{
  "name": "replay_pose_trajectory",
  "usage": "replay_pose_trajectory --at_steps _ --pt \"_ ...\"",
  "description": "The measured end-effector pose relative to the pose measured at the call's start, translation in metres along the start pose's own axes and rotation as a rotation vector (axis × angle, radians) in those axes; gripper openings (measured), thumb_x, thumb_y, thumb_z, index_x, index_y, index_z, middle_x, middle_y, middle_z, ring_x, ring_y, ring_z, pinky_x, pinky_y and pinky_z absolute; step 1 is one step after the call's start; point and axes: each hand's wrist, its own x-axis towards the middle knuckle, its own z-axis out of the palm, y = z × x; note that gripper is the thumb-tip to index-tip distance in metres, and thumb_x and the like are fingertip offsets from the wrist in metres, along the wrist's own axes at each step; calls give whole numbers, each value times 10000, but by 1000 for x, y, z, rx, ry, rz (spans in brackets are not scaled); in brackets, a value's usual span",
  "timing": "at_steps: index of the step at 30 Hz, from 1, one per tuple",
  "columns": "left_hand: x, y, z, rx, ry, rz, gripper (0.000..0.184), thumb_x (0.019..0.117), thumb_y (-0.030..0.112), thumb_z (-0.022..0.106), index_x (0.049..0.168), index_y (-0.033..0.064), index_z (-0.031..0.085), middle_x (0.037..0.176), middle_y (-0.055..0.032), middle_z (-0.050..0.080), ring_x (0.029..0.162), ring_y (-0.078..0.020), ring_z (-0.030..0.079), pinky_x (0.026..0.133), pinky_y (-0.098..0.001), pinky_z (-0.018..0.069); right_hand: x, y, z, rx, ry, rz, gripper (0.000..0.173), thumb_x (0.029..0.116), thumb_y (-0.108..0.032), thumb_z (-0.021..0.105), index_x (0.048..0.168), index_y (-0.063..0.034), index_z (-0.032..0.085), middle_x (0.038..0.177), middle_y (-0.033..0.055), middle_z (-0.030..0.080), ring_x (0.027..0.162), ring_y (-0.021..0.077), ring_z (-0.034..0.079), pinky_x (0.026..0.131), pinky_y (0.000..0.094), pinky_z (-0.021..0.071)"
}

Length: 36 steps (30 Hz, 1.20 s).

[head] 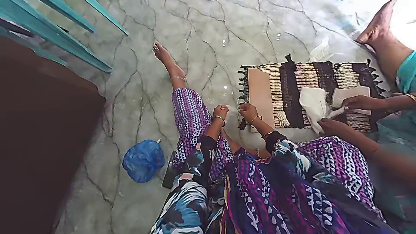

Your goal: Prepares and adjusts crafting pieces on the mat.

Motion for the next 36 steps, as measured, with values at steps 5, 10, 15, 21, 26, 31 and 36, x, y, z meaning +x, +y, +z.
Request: replay_pose_trajectory --at_steps 5,10,15,21,26,31,36 --pt "15 2 1 216 -10 -88 409 1026 318 658 1187 -58 671 1215 -272 675 1199 -405 632 1042 -591 469 24 5 18 -168 -3 31 329 991 -82 624 1305 14 642 1173 256 692 1083 410 667 964 592 497" --pt "23 2 5 383 -4 -183 499 1024 453 620 1177 -16 697 1223 -244 692 1198 -400 648 1011 -627 486 34 19 24 -442 -62 -63 447 943 -177 729 1363 -56 633 1387 261 579 1263 450 568 1034 646 429" --pt "16 9 9 478 18 -204 529 1004 491 640 1171 -8 697 1212 -247 694 1194 -403 648 995 -625 494 41 26 34 -609 -128 -205 288 1001 -132 623 1268 -78 716 1293 224 646 1234 414 591 1057 608 422" --pt "20 9 11 517 40 -221 529 999 498 644 1174 3 705 1227 -222 699 1220 -376 643 1027 -596 486 33 20 32 -790 -313 -283 254 1027 -43 512 1191 39 689 1252 253 649 1235 431 589 1051 597 428" --pt "21 5 10 530 50 -201 538 1012 507 616 1196 8 699 1245 -222 695 1231 -377 641 1041 -604 479 -7 35 -26 -330 -393 -163 247 1021 -91 578 1142 81 709 1155 243 705 1117 337 663 1040 504 473" --pt "-4 14 15 319 131 37 511 1040 411 615 1279 -41 624 1129 -271 695 1099 -435 665 978 -614 496 -56 35 -103 193 -391 85 106 989 -17 612 917 1 687 690 -73 575 598 -14 468 615 182 401" --pt "-79 52 33 89 -390 342 398 1039 145 607 1388 -42 578 1136 -184 698 879 -178 618 783 -338 505 -69 40 -117 314 -405 -2 211 993 -24 581 806 -84 657 644 -124 562 569 -37 474 588 161 403"
